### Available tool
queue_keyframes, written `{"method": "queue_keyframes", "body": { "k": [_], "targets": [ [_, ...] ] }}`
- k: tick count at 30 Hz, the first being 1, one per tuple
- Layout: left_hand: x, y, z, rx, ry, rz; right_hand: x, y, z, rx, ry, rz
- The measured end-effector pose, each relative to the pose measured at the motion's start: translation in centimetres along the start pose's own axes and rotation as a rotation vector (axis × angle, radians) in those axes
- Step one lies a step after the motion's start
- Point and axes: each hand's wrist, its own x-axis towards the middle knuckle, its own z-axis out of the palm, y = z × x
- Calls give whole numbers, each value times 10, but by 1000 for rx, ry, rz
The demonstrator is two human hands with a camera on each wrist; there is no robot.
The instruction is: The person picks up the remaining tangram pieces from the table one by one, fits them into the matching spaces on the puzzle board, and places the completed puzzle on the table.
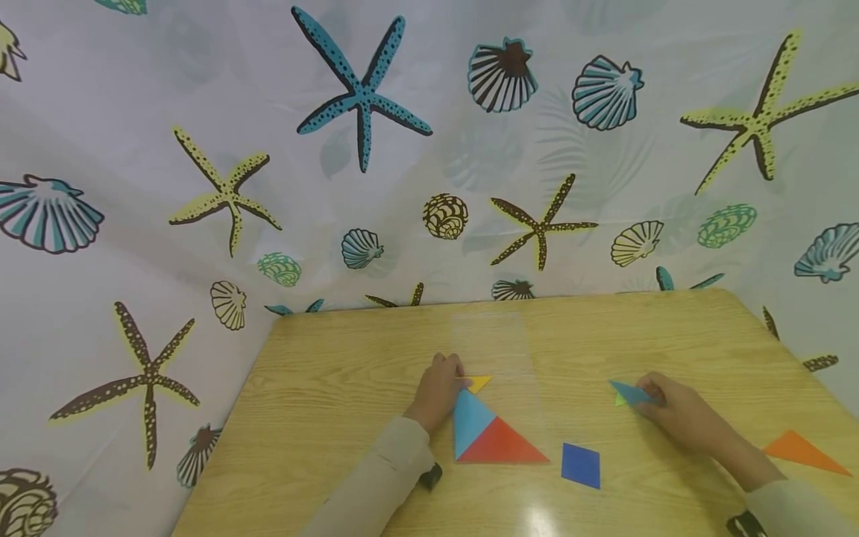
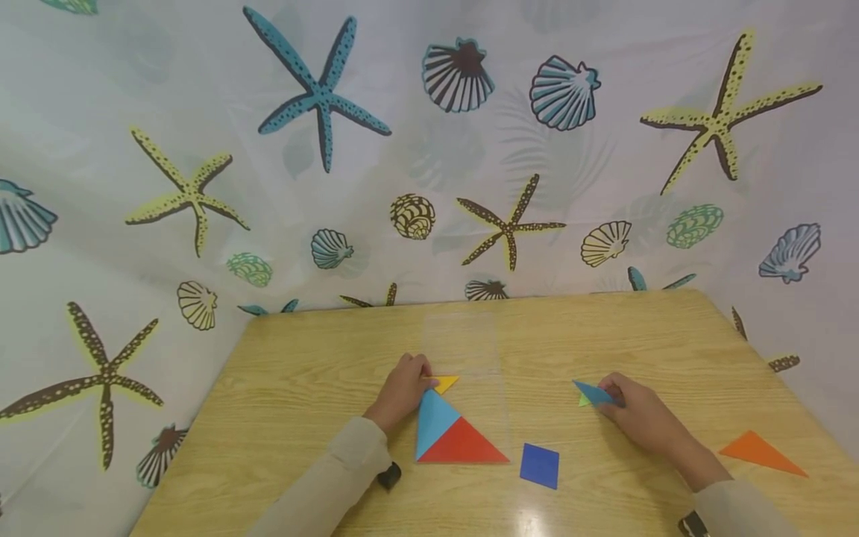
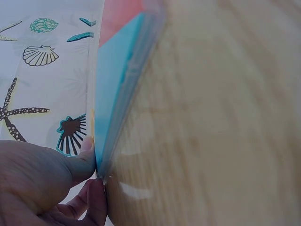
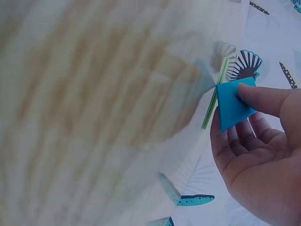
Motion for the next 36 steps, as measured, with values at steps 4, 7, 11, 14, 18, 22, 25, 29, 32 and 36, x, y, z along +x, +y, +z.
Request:
{"method": "queue_keyframes", "body": {
  "k": [4, 7, 11, 14, 18, 22, 25, 29, 32, 36],
  "targets": [
    [0, 0, 0, -11, -1, -1, 1, -7, 0, 4, 22, 7],
    [0, 0, 0, -23, -10, -13, 1, -13, 1, 4, 32, 15],
    [0, 1, -1, -29, -15, -19, 2, -23, 0, 42, 26, 46],
    [-1, 2, -3, -31, -14, -16, 2, -30, 1, 95, 18, 76],
    [-2, 3, -3, -33, -17, -19, 4, -40, 3, 159, 1, 106],
    [-2, 3, -4, -43, -27, -30, 4, -50, 5, 232, -24, 126],
    [-3, 3, -5, -49, -26, -24, 4, -57, 8, 285, -44, 125],
    [-3, 2, -4, -50, -18, -10, 6, -65, 12, 300, -69, 111],
    [-3, 2, -4, -51, -14, -2, 8, -70, 15, 292, -77, 95],
    [-2, 2, -4, -39, -9, 3, 10, -74, 19, 316, -94, 76]
  ]
}}
